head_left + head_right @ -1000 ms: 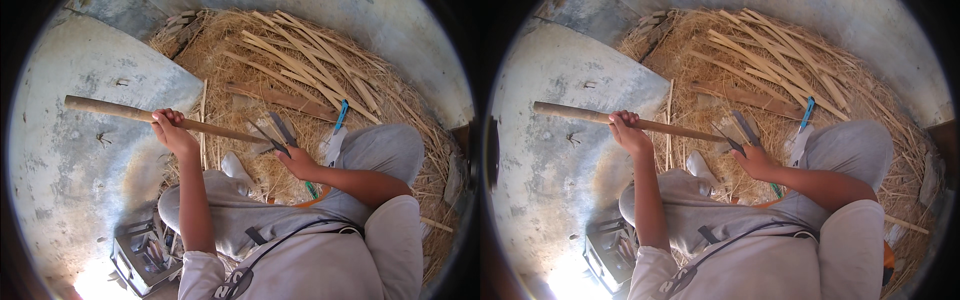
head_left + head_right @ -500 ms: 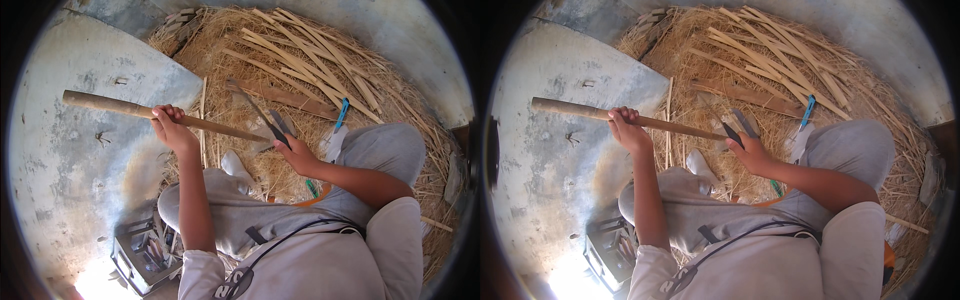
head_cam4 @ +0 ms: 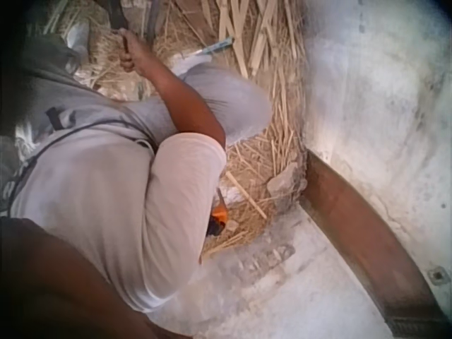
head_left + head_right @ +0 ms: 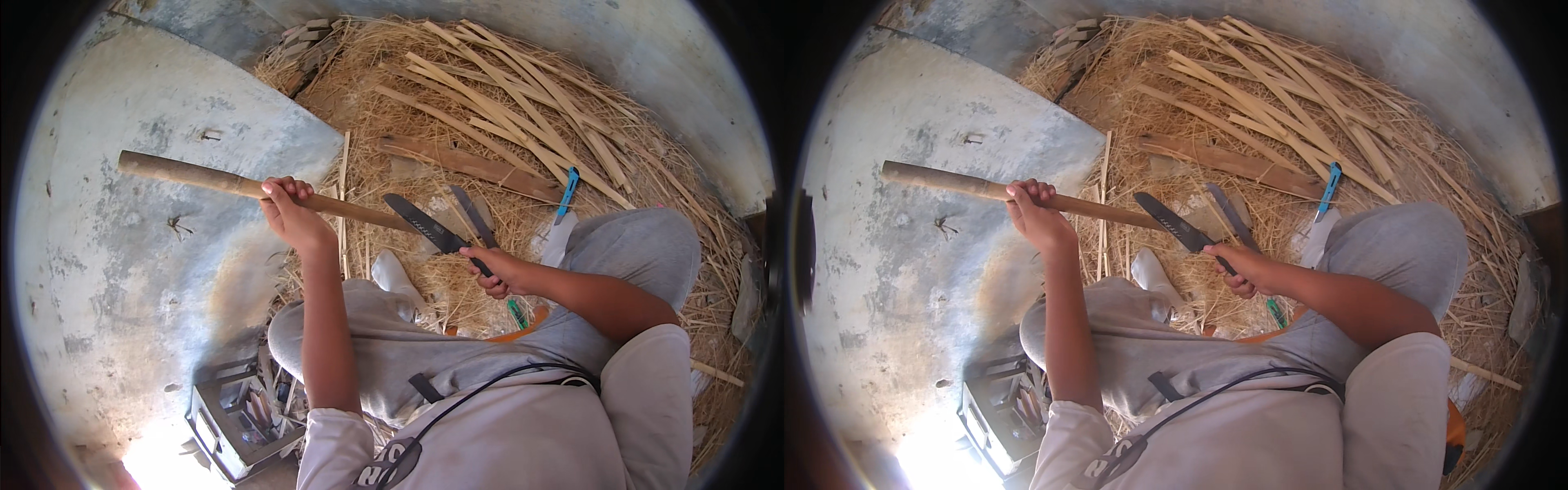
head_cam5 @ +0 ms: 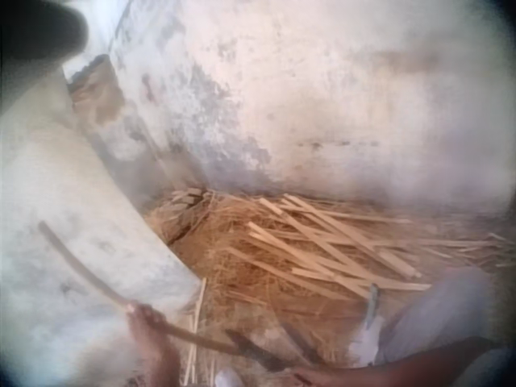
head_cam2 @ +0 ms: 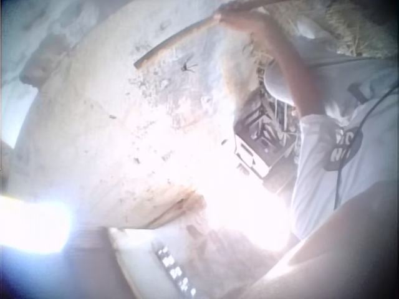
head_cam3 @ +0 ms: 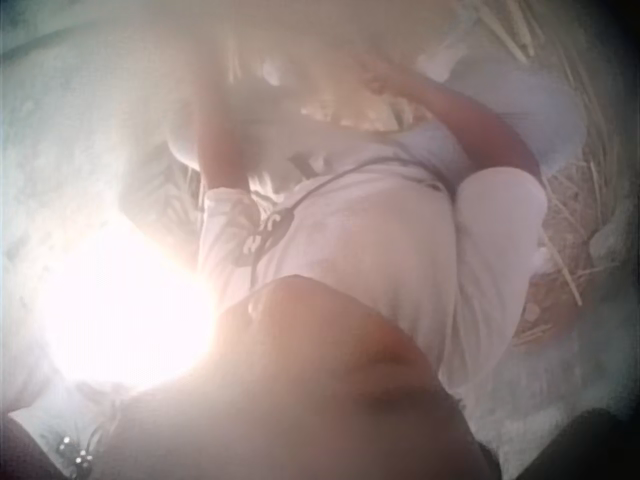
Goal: The person sits on a straw-covered floor and uses a knife to split a long bamboo pole into thin strips. They hold the pole with one hand and use the knife to carefully shave and split the material, creating thin, flexible strips that are placed on the floor.
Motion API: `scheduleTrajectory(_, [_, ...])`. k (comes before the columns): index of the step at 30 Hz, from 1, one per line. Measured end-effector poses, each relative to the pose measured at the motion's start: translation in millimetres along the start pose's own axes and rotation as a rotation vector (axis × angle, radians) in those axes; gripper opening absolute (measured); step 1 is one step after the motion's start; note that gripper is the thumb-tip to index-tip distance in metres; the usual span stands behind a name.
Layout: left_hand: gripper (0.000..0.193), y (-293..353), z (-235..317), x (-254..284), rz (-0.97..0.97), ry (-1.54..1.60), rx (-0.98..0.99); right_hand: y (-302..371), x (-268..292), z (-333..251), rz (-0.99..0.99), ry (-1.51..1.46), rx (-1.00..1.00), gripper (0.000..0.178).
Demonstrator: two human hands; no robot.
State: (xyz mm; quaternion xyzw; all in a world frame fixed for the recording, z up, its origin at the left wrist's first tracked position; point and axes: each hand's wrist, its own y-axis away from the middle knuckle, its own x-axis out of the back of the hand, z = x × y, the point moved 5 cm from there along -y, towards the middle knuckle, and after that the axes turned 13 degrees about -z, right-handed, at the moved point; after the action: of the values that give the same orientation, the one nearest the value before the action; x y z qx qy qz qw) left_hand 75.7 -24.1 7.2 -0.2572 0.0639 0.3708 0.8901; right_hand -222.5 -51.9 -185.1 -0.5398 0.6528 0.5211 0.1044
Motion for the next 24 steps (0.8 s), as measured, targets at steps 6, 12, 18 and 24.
scheduleTrajectory(6, [0.028, 0.7, 0.5, -5.9, -0.011, 0.016, 0.010, -3.4, -1.8, 4.5, -0.165, -0.090, -0.026, 0.050])
scheduleTrajectory(12, [0.029, 1.9, 3.1, -7.5, -0.024, 0.049, 0.021, -1.1, -3.0, 3.7, -0.265, -0.153, -0.037, 0.050])
scheduleTrajectory(18, [0.030, 1.2, 3.6, -8.6, -0.021, 0.048, 0.031, 2.8, -0.8, -20.7, 0.230, 0.592, 0.449, 0.042])
scheduleTrajectory(24, [0.031, -0.9, 3.0, -9.9, -0.050, 0.004, 0.029, 22.9, -17.2, -13.5, 0.444, 0.988, 0.423, 0.052])
